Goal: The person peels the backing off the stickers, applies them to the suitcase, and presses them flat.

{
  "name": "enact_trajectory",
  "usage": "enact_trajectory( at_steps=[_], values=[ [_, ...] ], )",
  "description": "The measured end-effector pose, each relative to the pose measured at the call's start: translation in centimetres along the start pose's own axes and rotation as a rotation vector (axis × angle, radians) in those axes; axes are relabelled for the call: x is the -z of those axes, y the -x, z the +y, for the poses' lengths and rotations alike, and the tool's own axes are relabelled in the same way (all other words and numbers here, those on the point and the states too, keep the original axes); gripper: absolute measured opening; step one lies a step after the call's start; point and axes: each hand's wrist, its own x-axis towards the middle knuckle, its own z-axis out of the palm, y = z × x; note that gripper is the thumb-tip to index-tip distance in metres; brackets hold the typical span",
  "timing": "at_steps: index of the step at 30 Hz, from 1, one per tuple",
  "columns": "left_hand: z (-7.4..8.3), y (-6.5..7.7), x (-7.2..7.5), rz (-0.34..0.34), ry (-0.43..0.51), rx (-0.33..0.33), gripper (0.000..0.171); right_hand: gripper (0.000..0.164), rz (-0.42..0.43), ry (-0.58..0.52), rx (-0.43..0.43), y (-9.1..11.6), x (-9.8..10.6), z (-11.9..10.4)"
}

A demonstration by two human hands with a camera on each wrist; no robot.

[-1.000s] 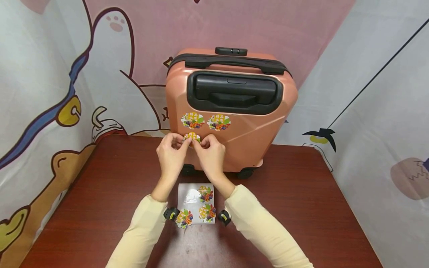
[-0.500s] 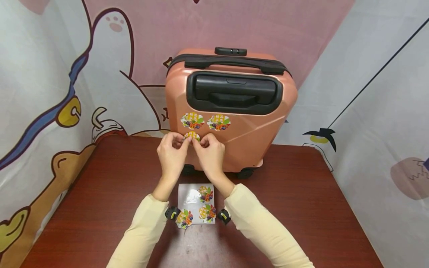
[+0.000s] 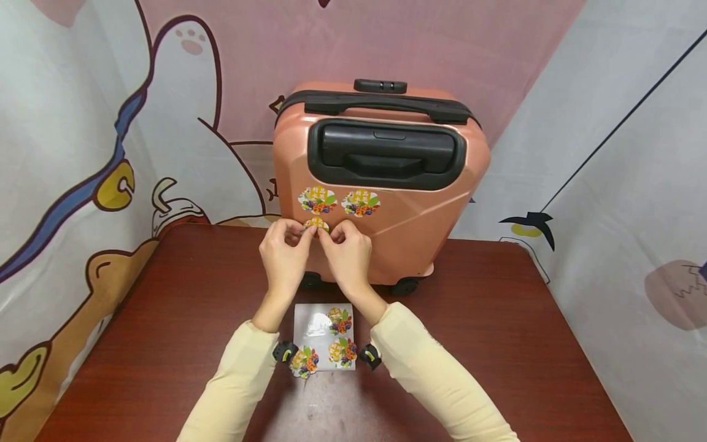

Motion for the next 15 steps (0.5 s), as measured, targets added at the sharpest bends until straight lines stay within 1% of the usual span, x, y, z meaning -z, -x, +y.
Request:
enact_trajectory(
  at_steps=[9,15],
  values=[
    [0.09,0.01,0.02,-0.002,-0.009,0.005,0.022,0.028,-0.002,0.029,-0.008,-0.08,-0.02,-0.14],
    [-0.02,-0.03,0.03,0.004,-0.015,-0.01,0.022,0.028,0.002,0.047,-0.016,-0.12,-0.08,-0.15]
  ],
)
